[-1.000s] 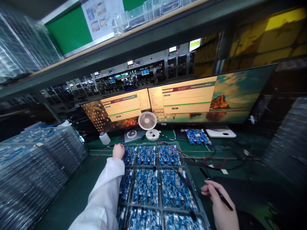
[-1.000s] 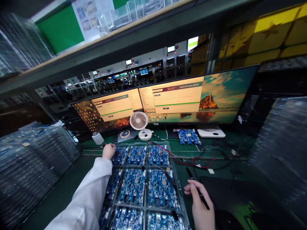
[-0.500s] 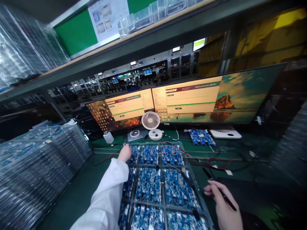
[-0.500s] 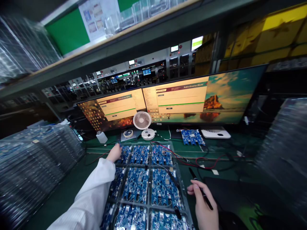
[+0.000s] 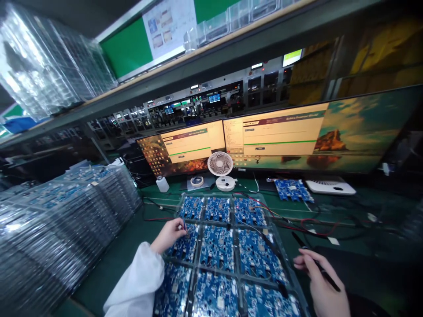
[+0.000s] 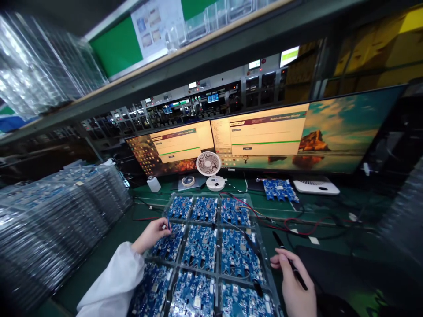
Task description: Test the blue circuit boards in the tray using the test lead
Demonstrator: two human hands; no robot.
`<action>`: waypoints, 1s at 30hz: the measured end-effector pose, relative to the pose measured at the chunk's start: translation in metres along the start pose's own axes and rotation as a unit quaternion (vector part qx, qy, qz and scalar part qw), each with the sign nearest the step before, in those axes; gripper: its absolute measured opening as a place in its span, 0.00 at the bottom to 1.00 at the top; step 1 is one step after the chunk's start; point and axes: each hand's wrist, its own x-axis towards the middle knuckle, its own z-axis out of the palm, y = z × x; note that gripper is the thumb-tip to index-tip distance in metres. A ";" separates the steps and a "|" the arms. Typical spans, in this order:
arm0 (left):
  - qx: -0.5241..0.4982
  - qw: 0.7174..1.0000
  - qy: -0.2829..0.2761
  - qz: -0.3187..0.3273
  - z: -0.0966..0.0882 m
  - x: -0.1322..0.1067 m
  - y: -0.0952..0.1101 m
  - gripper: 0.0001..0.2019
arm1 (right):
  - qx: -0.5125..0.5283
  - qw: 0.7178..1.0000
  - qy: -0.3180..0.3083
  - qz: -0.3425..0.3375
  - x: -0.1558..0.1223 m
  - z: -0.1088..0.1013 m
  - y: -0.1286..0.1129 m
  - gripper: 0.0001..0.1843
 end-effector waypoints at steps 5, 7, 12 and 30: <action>0.102 0.994 0.045 -0.004 0.007 -0.022 -0.006 0.02 | -0.010 0.999 0.018 -0.027 -0.008 0.001 -0.011 0.30; 0.087 0.995 0.052 -0.006 0.010 -0.024 -0.006 0.03 | -0.003 0.999 0.032 -0.040 -0.014 0.001 -0.016 0.25; 0.079 0.995 0.062 0.010 0.015 -0.026 -0.006 0.03 | -0.007 0.995 0.069 -0.071 -0.030 -0.001 -0.025 0.19; 0.038 0.998 0.027 0.031 0.014 -0.012 -0.024 0.08 | -0.086 0.986 0.098 -0.100 -0.058 -0.015 -0.054 0.15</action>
